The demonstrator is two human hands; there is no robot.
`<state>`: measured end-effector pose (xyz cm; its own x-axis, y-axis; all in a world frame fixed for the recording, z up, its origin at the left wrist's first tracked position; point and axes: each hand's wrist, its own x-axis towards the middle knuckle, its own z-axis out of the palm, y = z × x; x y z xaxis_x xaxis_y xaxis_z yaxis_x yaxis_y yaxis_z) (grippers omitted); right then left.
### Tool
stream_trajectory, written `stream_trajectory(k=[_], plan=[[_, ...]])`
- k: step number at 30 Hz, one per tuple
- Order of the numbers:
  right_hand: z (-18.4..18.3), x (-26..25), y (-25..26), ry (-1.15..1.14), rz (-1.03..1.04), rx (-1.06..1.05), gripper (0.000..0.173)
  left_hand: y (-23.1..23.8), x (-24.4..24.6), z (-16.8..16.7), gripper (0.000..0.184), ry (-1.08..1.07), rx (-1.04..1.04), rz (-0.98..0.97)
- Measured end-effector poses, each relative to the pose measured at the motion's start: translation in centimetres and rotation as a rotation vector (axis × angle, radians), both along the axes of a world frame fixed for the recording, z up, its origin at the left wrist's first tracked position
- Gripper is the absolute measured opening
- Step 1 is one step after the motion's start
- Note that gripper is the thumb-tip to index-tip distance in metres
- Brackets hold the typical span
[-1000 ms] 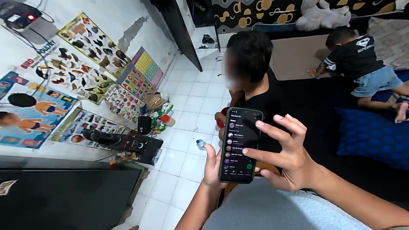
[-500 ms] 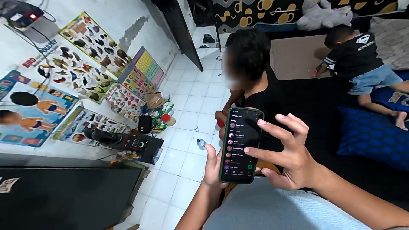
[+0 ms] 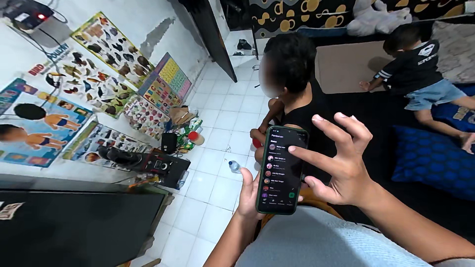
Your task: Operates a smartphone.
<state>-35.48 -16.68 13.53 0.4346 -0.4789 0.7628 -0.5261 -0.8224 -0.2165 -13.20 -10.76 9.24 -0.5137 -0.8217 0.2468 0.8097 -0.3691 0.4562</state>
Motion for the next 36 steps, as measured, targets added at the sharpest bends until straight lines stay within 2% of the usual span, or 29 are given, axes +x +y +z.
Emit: stream_trajectory(k=[18,36], plan=[[0.06,0.12,-0.16,-0.027,-0.005,-0.01,0.044,-0.17,-0.14,-0.05,0.079,0.012,-0.011,-0.005],[0.17,0.46,-0.08,-0.037,0.003,-0.013,0.044,0.02,-0.33,0.19,0.079,-0.063,-0.023,0.074]])
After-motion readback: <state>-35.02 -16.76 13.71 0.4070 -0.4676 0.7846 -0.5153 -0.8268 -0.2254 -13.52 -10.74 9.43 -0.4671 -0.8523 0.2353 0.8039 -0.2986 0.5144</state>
